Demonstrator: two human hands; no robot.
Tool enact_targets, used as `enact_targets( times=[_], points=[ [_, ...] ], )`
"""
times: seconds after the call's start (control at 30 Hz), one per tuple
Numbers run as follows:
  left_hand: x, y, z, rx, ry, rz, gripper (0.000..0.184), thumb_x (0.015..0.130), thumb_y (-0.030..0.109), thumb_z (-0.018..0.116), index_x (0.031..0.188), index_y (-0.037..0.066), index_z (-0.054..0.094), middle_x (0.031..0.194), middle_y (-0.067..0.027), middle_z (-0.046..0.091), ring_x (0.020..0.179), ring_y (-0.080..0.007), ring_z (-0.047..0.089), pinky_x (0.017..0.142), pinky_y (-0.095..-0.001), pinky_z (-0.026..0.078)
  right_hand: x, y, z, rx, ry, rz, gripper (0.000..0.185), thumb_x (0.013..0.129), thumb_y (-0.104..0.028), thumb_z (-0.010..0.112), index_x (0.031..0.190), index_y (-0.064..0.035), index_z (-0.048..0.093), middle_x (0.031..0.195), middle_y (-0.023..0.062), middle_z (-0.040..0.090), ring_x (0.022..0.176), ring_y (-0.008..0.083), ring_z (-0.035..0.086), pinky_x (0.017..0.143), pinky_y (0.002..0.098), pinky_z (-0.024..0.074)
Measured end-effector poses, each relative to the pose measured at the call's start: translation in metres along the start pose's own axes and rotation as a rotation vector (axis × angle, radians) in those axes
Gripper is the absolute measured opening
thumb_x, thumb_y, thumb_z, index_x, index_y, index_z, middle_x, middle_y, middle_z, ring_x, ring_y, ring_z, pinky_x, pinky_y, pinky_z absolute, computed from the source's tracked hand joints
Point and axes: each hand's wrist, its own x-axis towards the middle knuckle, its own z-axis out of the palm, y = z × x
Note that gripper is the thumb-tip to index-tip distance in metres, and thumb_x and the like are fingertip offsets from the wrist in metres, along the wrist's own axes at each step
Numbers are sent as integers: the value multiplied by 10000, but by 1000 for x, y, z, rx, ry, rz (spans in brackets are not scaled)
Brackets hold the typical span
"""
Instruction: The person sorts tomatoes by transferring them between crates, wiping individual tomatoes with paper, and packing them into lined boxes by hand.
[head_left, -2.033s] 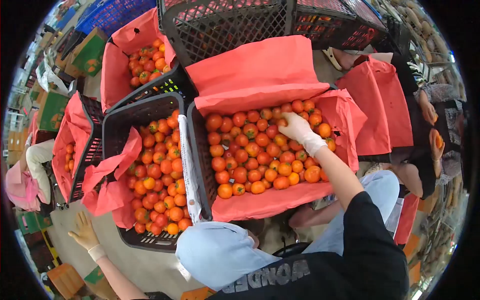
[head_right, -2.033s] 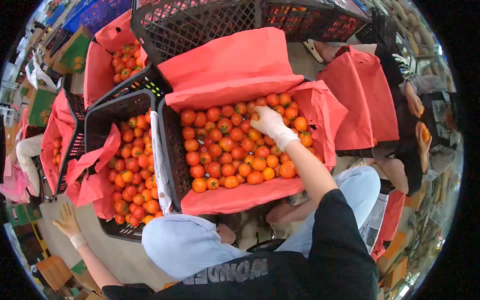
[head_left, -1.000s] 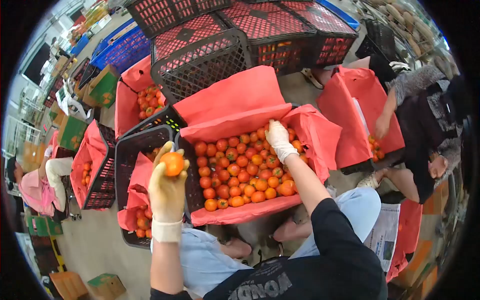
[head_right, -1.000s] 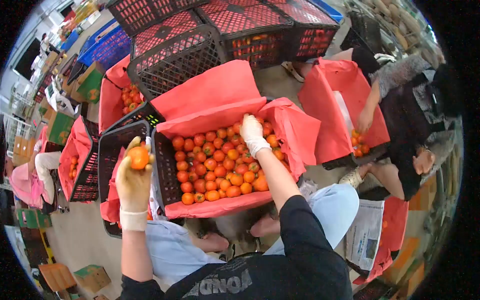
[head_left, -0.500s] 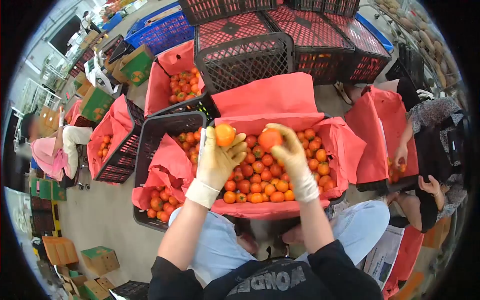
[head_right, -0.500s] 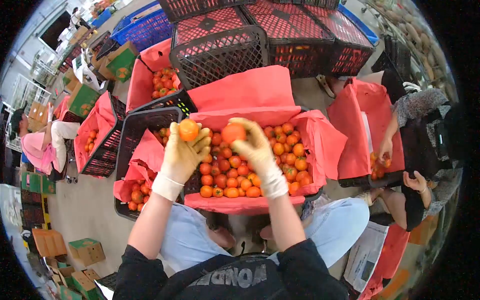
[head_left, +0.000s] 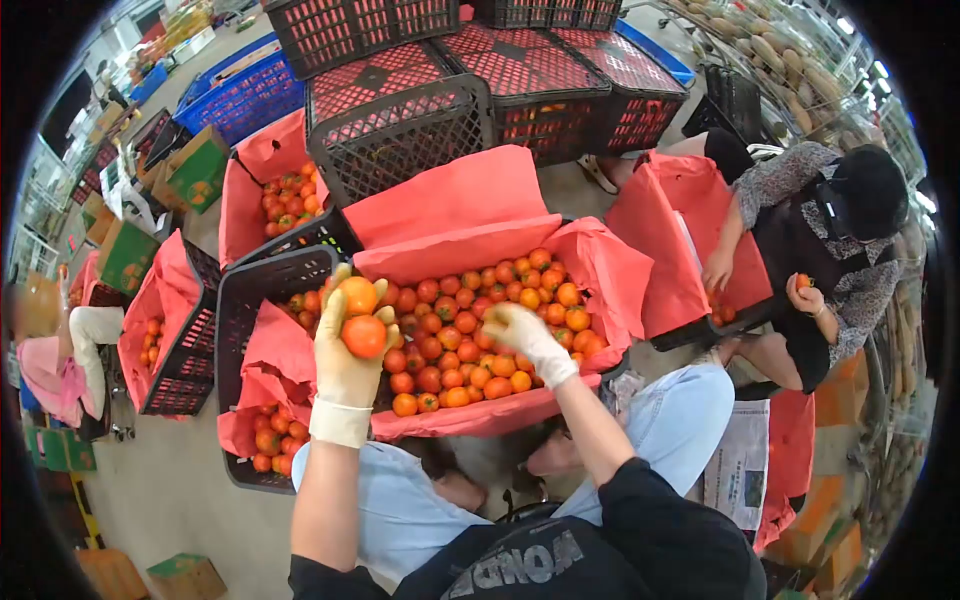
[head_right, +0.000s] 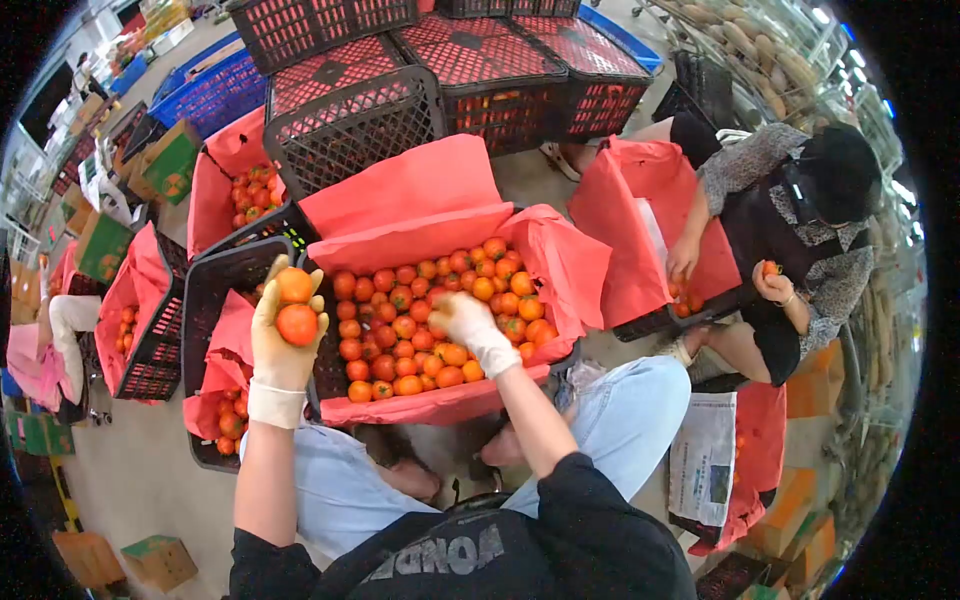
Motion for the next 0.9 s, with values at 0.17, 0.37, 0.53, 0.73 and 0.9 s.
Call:
enact_targets(
  times=[0.17, 0.37, 0.53, 0.73, 0.9],
  points=[
    [-1, -1, 4, 38, 29, 60, 412, 965, 336, 540, 1365, 253, 489, 1207, -162, 612, 800, -214, 651, 605, -331, 565, 91, 87, -27, -474, 489, 135, 430, 799, -252, 682, 1177, -81, 570, 1059, 207, 638, 968, 396, 625, 843, 481, 520],
    [15, -3, 8, 44, -67, -149, 542, 950, 565, 473, 1294, 154, 550, 1053, -79, 669, 729, -177, 640, 578, -316, 545, 124, 118, -28, -621, 541, 283, 527, 771, -380, 733, 1146, -46, 572, 1004, 179, 640, 955, 350, 632, 839, 443, 526],
    [19, -7, 10, 161, -136, -72, 506, 937, 379, 558, 1396, 194, 449, 1100, -133, 650, 714, -151, 606, 623, -300, 518, 130, 120, -24, -749, 517, 223, 494, 781, -478, 710, 1001, -57, 572, 898, 157, 647, 741, 300, 663, 648, 419, 549],
    [13, -6, 11, 161, -178, -3, 473, 956, 352, 576, 1375, 165, 461, 1193, -129, 600, 801, -165, 597, 679, -322, 531, 121, 87, -48, -302, 488, 272, 612, 805, -498, 679, 1087, 34, 568, 941, 208, 672, 852, 381, 670, 793, 478, 526],
    [10, -3, 13, 315, -232, 116, 511, 955, 456, 551, 1366, 165, 464, 1188, -132, 609, 769, -162, 603, 653, -330, 539, 58, 18, -38, 1349, 320, 193, 559, 914, -497, 556, 1183, -8, 591, 943, 131, 645, 787, 224, 631, 730, 352, 549]
  ],
)
